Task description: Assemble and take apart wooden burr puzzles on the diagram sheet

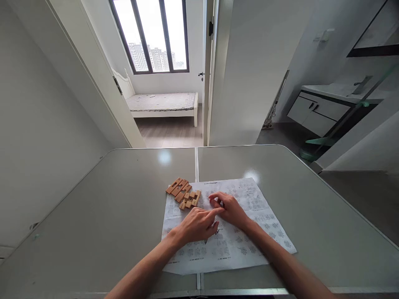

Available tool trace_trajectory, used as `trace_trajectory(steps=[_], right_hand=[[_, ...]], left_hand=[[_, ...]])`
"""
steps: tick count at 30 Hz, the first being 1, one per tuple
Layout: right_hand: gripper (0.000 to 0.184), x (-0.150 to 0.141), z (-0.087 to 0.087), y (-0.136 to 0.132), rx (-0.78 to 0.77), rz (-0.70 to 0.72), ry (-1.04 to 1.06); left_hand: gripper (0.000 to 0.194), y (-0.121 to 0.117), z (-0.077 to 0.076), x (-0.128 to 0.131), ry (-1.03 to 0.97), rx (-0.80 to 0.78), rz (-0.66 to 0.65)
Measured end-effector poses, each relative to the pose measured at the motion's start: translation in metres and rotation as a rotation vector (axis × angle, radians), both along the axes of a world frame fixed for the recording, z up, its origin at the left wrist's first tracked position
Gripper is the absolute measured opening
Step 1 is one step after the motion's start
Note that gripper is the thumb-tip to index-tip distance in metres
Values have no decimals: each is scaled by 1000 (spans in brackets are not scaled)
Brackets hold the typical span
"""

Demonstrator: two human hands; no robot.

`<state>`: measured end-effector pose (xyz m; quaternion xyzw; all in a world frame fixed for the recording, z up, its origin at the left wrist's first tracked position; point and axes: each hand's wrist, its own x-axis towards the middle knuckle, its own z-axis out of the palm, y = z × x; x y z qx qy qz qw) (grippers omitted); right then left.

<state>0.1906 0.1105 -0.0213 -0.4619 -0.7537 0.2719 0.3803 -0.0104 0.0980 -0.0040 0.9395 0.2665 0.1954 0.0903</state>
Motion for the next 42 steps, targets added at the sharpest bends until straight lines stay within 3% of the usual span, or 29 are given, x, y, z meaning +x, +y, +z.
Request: trace_trajectory(steps=[6, 22, 42], right_hand=[[20, 0, -5, 1, 29, 0, -14], [40, 1, -4, 0, 22, 44, -49], [39, 1, -4, 0, 17, 49, -64]], left_hand=[[51, 0, 0, 0, 54, -29, 6], [34, 2, 3, 4, 24, -85, 72], [31, 2, 3, 5, 33, -100, 79]])
